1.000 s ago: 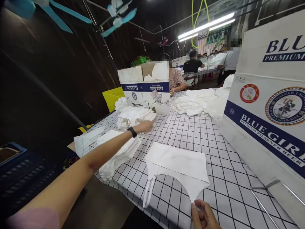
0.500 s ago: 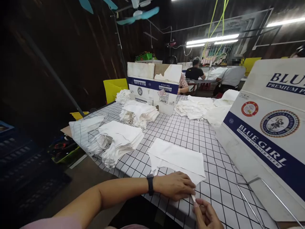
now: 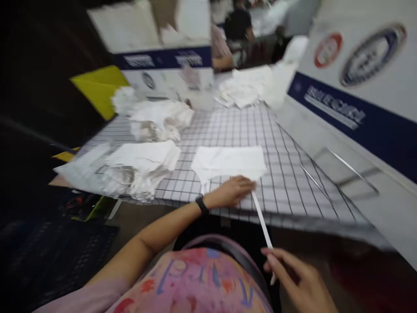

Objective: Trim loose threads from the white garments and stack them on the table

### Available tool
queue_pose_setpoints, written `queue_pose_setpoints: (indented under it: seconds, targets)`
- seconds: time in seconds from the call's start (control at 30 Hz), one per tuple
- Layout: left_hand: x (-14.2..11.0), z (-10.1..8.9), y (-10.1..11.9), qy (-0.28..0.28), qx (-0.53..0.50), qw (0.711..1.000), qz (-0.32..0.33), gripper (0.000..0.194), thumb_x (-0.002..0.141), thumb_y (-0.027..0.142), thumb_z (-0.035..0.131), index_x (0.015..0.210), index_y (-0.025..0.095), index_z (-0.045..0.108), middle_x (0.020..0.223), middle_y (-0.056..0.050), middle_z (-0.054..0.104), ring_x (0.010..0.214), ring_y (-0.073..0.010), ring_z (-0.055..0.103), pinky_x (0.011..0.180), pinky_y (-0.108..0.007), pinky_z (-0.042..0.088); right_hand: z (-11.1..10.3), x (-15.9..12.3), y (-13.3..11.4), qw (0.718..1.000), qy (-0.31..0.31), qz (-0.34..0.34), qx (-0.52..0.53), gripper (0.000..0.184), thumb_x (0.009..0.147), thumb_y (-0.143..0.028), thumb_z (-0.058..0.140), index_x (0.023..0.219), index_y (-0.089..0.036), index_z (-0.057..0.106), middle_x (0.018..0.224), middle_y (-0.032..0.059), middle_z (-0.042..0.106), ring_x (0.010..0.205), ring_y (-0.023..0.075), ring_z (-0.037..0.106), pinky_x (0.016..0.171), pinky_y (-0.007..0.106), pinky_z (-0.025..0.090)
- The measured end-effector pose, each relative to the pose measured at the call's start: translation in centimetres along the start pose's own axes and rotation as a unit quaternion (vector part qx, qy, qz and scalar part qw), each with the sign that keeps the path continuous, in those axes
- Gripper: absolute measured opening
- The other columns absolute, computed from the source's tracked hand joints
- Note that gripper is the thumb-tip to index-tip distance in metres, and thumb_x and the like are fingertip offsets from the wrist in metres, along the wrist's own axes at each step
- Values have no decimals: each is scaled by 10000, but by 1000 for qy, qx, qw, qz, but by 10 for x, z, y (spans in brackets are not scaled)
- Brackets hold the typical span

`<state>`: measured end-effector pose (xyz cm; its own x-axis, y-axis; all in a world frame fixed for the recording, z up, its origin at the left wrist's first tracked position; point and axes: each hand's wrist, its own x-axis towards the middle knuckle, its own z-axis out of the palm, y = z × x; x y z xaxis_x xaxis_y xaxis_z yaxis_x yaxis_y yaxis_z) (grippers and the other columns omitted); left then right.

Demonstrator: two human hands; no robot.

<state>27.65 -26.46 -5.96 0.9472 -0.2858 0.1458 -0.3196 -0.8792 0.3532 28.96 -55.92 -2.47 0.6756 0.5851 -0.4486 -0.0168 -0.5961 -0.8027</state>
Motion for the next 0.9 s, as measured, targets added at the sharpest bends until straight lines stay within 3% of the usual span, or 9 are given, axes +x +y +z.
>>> queue_pose_setpoints:
  seconds: [0.13, 0.2, 0.27, 0.43, 0.53, 0.67, 0.73, 0.8, 0.9]
  targets:
    - [4, 4, -5, 31, -55, 997, -40, 378, 1061, 199, 422, 1348, 127, 656, 1482, -117, 622, 1334, -250, 523, 1186, -434, 441, -17, -17, -17, 996, -19, 2, 89, 407, 804, -565, 742, 985, -220, 860, 873, 111, 811, 805, 239, 738, 722, 292, 606]
    - [6, 6, -7, 30, -60, 997, -40, 385, 1066, 214, 419, 1374, 133, 635, 1500, -101, 610, 1358, -259, 501, 1195, -460, 435, -21, -18, -19, 986, -54, -1, 159, 401, 860, -512, 710, 1091, -210, 841, 928, 125, 814, 539, 134, 581, 499, 254, 507]
    - [5, 6, -4, 29, -62, 997, -43, 385, 1065, 223, 431, 1393, 140, 616, 1514, -104, 596, 1377, -268, 494, 1191, -487, 438, -21, -18, -18, 972, -66, -11, 226, 385, 905, -439, 678, 1190, -217, 810, 1012, 146, 811, 437, 62, 389, 405, 225, 376]
    - [0, 4, 23, 96, -79, 992, -30, 368, 1034, 217, 501, 1392, 189, 580, 1493, -135, 593, 1433, -291, 484, 1203, -556, 414, -12, 3, -18, 949, -1, -53, 311, 436, 893, -342, 705, 1323, -280, 743, 1226, 151, 769, 448, 38, 308, 386, 226, 264]
    - [-4, 6, 43, 177, -106, 979, 9, 289, 1029, 211, 511, 1310, 192, 575, 1277, -136, 682, 1250, -255, 605, 1086, -483, 508, -5, 25, -24, 937, 25, -68, 341, 481, 858, -343, 734, 1334, -273, 736, 1289, 149, 745, 450, 32, 283, 387, 233, 250]
    - [-10, 5, 56, 246, -47, 966, 63, 238, 1000, 148, 556, 1232, 200, 560, 1054, -95, 686, 1011, -208, 640, 898, -378, 532, 1, 45, -32, 920, 34, -69, 384, 424, 849, -309, 725, 1270, -299, 767, 1285, 112, 753, 440, 20, 247, 391, 231, 220]
    - [-9, 1, 56, 272, -17, 957, 99, 251, 988, 115, 564, 1212, 230, 570, 1020, -69, 685, 977, -189, 643, 877, -359, 513, 2, 48, -34, 912, 34, -61, 405, 392, 852, -294, 713, 1238, -305, 781, 1203, 88, 779, 425, 13, 229, 388, 230, 186]
    - [-7, -3, 54, 271, -5, 953, 132, 256, 991, 118, 571, 1202, 262, 589, 1062, -58, 698, 979, -175, 652, 889, -358, 498, 2, 49, -34, 913, 20, -45, 406, 399, 844, -289, 714, 1238, -280, 782, 928, 47, 792, 405, 21, 223, 388, 231, 165]
    - [-5, -4, 53, 232, -11, 959, 163, 233, 1000, 147, 581, 1197, 265, 625, 1127, -60, 718, 981, -168, 666, 897, -361, 501, 3, 48, -30, 921, -10, -14, 390, 462, 834, -309, 725, 1284, -208, 761, 490, -60, 523, 375, 47, 219, 390, 227, 146]
